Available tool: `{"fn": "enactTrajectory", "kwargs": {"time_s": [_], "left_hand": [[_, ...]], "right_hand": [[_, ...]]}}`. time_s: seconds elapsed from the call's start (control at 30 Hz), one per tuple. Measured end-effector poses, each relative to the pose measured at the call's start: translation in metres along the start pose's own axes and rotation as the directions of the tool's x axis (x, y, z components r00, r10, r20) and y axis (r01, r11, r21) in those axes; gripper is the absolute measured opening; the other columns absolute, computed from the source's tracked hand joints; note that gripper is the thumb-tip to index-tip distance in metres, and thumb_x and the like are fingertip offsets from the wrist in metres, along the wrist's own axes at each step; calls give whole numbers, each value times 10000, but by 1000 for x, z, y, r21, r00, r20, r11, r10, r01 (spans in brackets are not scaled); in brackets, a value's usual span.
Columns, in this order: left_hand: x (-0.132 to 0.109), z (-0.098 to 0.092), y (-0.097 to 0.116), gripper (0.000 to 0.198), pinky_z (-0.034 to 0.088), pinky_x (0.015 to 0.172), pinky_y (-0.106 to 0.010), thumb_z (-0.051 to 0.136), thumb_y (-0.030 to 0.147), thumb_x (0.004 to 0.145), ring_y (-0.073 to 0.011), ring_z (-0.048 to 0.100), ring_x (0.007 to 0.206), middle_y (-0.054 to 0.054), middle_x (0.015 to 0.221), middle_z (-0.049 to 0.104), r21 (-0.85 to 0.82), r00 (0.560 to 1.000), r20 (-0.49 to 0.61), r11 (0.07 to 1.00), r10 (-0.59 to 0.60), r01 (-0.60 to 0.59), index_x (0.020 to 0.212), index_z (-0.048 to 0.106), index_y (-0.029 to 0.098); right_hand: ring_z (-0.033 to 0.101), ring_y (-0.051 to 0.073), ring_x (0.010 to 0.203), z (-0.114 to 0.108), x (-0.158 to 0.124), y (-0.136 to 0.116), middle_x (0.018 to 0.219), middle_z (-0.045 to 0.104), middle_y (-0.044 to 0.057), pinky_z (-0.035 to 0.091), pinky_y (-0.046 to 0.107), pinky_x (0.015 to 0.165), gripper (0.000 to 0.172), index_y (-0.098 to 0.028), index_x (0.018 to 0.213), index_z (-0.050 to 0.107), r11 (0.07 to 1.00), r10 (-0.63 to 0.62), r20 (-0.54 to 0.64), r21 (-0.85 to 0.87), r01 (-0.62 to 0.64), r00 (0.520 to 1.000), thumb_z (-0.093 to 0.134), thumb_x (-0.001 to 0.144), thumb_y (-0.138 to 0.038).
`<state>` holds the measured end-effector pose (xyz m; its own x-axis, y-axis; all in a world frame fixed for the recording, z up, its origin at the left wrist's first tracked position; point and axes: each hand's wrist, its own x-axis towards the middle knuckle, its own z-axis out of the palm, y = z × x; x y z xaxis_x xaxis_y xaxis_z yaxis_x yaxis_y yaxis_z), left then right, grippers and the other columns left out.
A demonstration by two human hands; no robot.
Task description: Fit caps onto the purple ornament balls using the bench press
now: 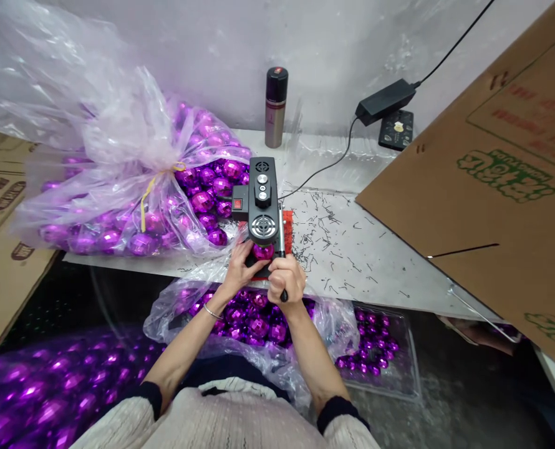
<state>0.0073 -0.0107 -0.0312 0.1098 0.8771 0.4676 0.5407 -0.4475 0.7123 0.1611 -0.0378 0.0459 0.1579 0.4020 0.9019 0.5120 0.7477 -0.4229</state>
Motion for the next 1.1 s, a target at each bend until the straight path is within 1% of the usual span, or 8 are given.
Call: {"fn": "enactTrajectory", "kwargs": {"time_s": [0.2,0.37,0.5,0.7,0.83,0.93,1.0,1.1], "left_hand": [[0,1,0,668,562,1080,-516,766,623,959,-334,744,1214,-178,1304,780,-21,1000,2,1000,4,-4,1453,658,186],[1,2,-1,657,559,1088,-522,775,617,953,-338,743,1219,-178,1307,780,-44,1000,-3,999,-14,14,1443,667,192],[2,2,-2,658,555,1107,-534,782,612,949,-344,738,1236,-178,1326,774,-61,1000,6,998,-22,23,1448,670,198],[4,-1,1,654,591,1099,-546,758,616,967,-343,755,1245,-185,1332,780,-97,999,-18,995,32,-33,1451,659,188],[-25,-22,10,646,598,1124,-551,745,582,991,-336,743,1295,-181,1363,768,-68,993,-32,991,110,-112,1496,616,200],[-62,-53,18,632,605,1116,-547,720,502,1023,-331,735,1310,-186,1384,754,-30,970,112,977,214,-212,1557,566,202],[-84,-73,22,612,598,1115,-552,679,433,1043,-331,723,1324,-193,1414,734,-5,943,237,971,232,-238,1594,536,208],[-92,-92,25,602,584,1111,-547,642,378,1049,-335,697,1354,-194,1463,707,48,929,295,968,222,-247,1618,517,226]], "right_hand": [[624,157,633,1,-7,3,803,661,0,545,370,657,297,-260,864,590,998,24,-4,60,-23,1000,430,1111,-299],[652,140,644,2,-6,4,799,649,-17,577,365,730,314,-250,849,577,998,12,-15,55,-11,1000,416,1116,-281],[655,135,629,2,-6,4,795,645,-24,560,360,706,310,-243,827,569,999,-30,27,39,29,999,426,1102,-260],[631,152,642,-3,27,-14,729,638,-9,490,334,612,337,-245,751,562,996,89,7,-8,-89,996,475,1076,-229],[643,159,644,-5,54,-29,641,584,-24,470,323,591,357,-247,721,540,994,110,8,-23,-110,994,500,1072,-204],[653,150,648,-5,54,-30,633,579,-31,469,308,591,353,-243,730,539,997,72,20,3,-73,997,489,1074,-187],[660,149,660,-5,48,-27,648,594,-28,474,306,597,343,-240,741,550,998,65,22,12,-65,998,486,1074,-184],[660,153,668,-4,39,-23,675,618,-20,473,310,601,335,-238,747,566,996,84,7,20,-84,996,493,1070,-191]]}}
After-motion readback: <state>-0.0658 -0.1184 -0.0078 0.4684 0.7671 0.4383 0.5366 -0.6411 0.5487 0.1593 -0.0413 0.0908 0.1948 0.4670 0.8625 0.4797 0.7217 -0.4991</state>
